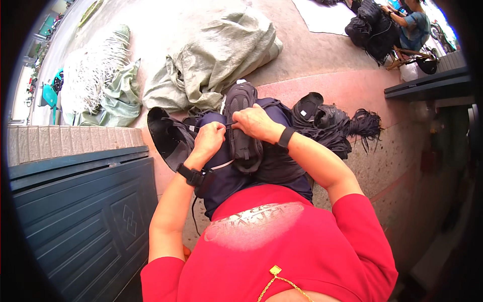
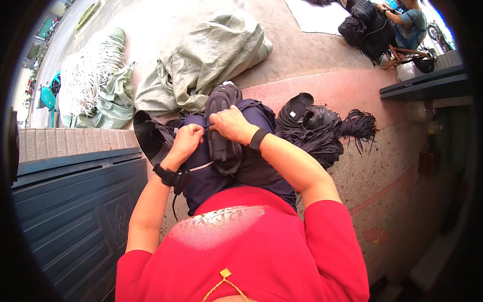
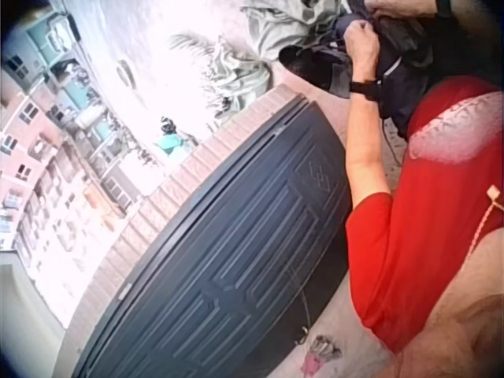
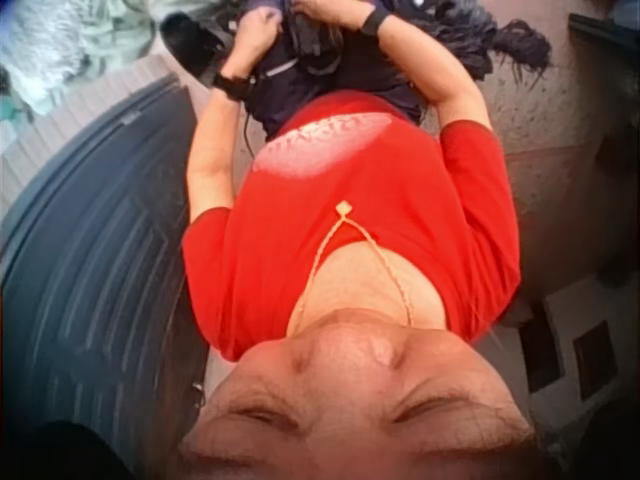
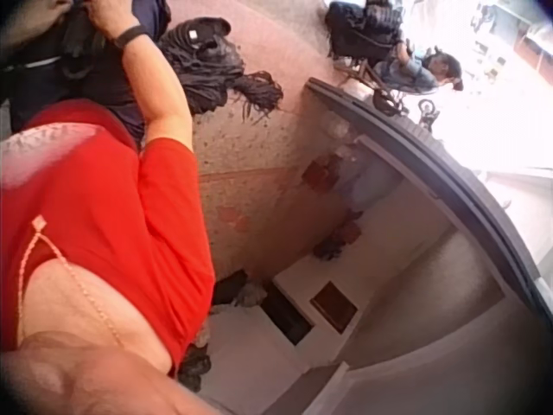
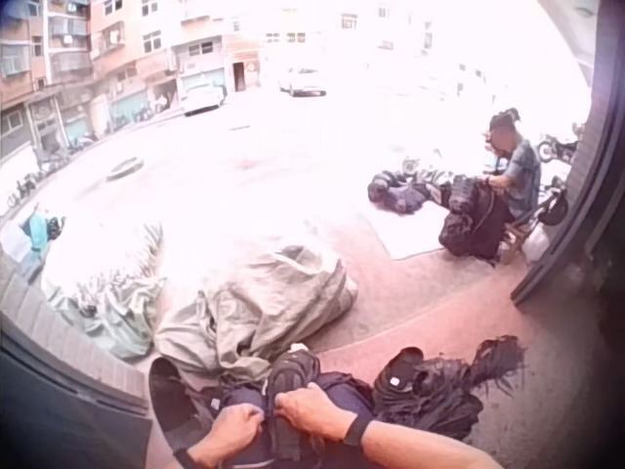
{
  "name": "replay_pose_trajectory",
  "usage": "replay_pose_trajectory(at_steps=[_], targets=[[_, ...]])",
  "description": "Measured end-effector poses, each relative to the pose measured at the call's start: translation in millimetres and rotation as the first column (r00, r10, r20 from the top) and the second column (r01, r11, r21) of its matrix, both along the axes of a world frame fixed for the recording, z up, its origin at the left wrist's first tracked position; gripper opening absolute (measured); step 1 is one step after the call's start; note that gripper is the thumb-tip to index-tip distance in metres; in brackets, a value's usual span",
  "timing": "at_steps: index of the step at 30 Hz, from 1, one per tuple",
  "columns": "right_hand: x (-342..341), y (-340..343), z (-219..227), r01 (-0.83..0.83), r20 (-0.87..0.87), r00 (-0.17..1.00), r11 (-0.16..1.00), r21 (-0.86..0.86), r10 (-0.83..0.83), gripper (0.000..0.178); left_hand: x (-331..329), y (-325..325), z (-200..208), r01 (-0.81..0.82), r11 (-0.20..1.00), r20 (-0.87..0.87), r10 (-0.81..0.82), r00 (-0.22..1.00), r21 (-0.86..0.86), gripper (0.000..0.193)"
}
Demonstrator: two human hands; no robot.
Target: Lacing a black shoe and preparing it for further manufacturing or shipping.
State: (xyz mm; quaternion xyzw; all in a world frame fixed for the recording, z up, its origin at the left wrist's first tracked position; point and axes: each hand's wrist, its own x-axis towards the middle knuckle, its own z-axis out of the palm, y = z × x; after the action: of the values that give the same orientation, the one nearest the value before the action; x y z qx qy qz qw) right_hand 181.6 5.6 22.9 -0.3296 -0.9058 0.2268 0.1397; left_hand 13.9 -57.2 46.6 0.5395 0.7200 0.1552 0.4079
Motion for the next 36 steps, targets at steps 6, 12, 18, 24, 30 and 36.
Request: replay_pose_trajectory(at_steps=[6,12,18,24,30,36], targets=[[6,13,-9,0.321,-0.046,0.921,0.82,-0.473,-0.387,0.03,7,15,-15,0.22,0.903,-0.341,-0.089,0.936,0.368,0.015],[6,15,-12,0.284,-0.088,0.923,0.818,-0.501,-0.375,0.029,10,25,-14,0.38,0.835,-0.499,-0.15,0.853,0.398,0.009],[5,15,-13,0.293,-0.087,0.92,0.816,-0.498,-0.383,0.029,13,32,-13,0.518,0.761,-0.618,-0.199,0.76,0.392,0.006],[4,18,-19,0.324,-0.114,0.896,0.808,-0.493,-0.429,0.03,17,33,-19,0.468,0.764,-0.574,-0.16,0.803,0.443,0.009],[12,-4,6,0.243,-0.19,0.864,0.718,-0.652,-0.466,0.027,17,17,-11,0.396,0.783,-0.461,-0.16,0.873,0.479,0.026],[-3,-26,0,0.319,-0.084,0.917,0.845,-0.429,-0.389,0.021,4,31,-13,0.396,0.887,-0.219,-0.348,0.911,0.238,0.035]])
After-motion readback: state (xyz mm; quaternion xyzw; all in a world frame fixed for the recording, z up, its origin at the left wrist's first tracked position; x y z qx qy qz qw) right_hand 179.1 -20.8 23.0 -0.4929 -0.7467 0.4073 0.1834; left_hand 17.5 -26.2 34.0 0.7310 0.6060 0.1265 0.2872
